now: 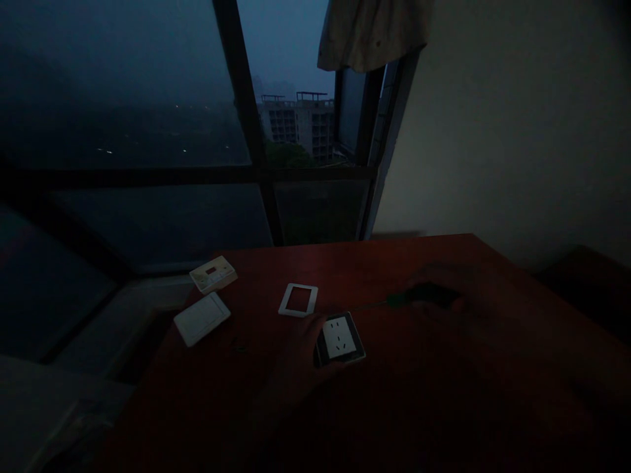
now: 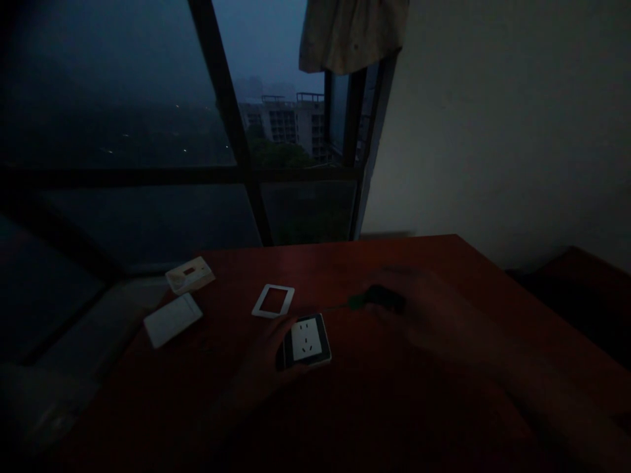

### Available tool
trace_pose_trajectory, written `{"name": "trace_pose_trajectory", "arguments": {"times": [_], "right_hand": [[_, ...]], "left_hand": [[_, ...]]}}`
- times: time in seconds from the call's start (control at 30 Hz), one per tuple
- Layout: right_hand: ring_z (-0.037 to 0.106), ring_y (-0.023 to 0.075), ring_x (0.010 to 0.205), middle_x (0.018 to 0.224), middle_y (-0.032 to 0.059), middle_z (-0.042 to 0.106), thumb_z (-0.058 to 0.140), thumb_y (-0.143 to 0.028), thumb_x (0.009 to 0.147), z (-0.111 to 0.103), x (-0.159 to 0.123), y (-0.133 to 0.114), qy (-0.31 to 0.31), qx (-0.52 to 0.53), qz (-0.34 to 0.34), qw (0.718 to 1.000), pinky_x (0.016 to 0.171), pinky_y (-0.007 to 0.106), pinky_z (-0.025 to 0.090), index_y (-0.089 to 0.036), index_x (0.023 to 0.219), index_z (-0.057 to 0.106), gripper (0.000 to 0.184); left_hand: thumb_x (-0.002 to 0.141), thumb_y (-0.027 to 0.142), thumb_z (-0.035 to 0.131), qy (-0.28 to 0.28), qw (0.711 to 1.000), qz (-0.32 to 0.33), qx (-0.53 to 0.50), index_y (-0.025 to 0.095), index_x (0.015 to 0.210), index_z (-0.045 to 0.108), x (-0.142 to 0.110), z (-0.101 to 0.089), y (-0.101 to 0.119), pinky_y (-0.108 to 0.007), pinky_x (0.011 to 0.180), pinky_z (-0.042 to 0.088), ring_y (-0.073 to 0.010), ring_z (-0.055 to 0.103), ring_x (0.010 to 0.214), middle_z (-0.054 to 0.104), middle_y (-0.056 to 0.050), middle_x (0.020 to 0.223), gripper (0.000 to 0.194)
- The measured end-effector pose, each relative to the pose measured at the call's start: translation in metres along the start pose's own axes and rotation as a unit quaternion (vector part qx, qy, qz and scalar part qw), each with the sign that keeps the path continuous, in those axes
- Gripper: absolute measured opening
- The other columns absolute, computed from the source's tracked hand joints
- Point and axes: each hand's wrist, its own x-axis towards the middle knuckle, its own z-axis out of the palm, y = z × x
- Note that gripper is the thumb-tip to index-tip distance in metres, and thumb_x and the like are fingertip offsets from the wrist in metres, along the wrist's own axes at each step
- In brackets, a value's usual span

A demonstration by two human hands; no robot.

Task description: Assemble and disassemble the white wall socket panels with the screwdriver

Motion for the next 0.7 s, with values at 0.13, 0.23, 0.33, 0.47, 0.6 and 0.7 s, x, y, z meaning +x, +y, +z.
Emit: {"name": "trace_pose_trajectory", "arguments": {"times": [0.13,0.23,0.33,0.47,0.6,0.7], "right_hand": [[0.064,0.0163,0.073,0.089,0.0017,0.069,0.059,-0.028,0.080,0.002,0.015,-0.002,-0.052,-0.028,-0.038,0.998,0.062,0.026,0.046,-0.024,0.094,0.067,0.017],[0.063,0.0151,0.072,0.086,0.0014,0.070,0.057,-0.025,0.081,0.008,0.021,-0.004,-0.076,-0.052,-0.058,0.994,0.061,0.025,0.043,-0.022,0.090,0.067,0.014],[0.061,0.0139,0.067,0.079,0.0012,0.069,0.056,-0.022,0.080,0.011,0.024,-0.009,-0.085,-0.066,-0.064,0.992,0.058,0.024,0.040,-0.020,0.083,0.066,0.010],[0.061,0.0135,0.066,0.079,0.0012,0.068,0.056,-0.022,0.080,0.010,0.025,-0.012,-0.092,-0.069,-0.053,0.992,0.057,0.024,0.039,-0.020,0.082,0.066,0.010],[0.061,0.0133,0.066,0.078,0.0008,0.068,0.053,-0.021,0.081,0.009,0.024,-0.013,-0.099,-0.074,-0.046,0.991,0.058,0.025,0.039,-0.020,0.083,0.066,0.013],[0.061,0.0141,0.066,0.079,0.0015,0.069,0.053,-0.022,0.081,0.011,0.023,-0.012,-0.098,-0.082,-0.047,0.991,0.057,0.025,0.039,-0.020,0.084,0.067,0.014]], "left_hand": [[0.068,0.038,0.074,0.010,1.000,0.005,0.004,0.019,0.137,0.036,0.002,0.004,-0.001,-0.043,0.107,0.030,-0.0284,0.033,0.130,0.032,-0.011,0.145,0.081],[0.069,0.039,0.073,0.008,1.000,0.004,0.002,0.021,0.137,0.036,0.002,0.004,-0.002,-0.044,0.107,0.031,-0.0296,0.033,0.130,0.032,-0.010,0.145,0.080],[0.069,0.041,0.072,-0.002,1.000,-0.001,-0.006,0.021,0.138,0.036,0.002,0.003,-0.002,-0.045,0.106,0.031,-0.0299,0.032,0.131,0.031,-0.011,0.146,0.080],[0.067,0.038,0.074,0.004,1.000,-0.011,-0.015,0.022,0.137,0.038,0.002,0.001,0.004,-0.044,0.106,0.031,-0.0294,0.034,0.130,0.032,-0.010,0.145,0.080],[0.066,0.038,0.074,0.003,1.000,-0.018,-0.015,0.021,0.136,0.039,0.002,0.000,0.007,-0.043,0.106,0.031,-0.0293,0.035,0.130,0.034,-0.011,0.144,0.079],[0.067,0.040,0.074,0.000,1.000,-0.014,-0.017,0.024,0.136,0.038,0.002,0.000,0.005,-0.044,0.106,0.031,-0.0298,0.034,0.130,0.034,-0.010,0.144,0.080]]}}
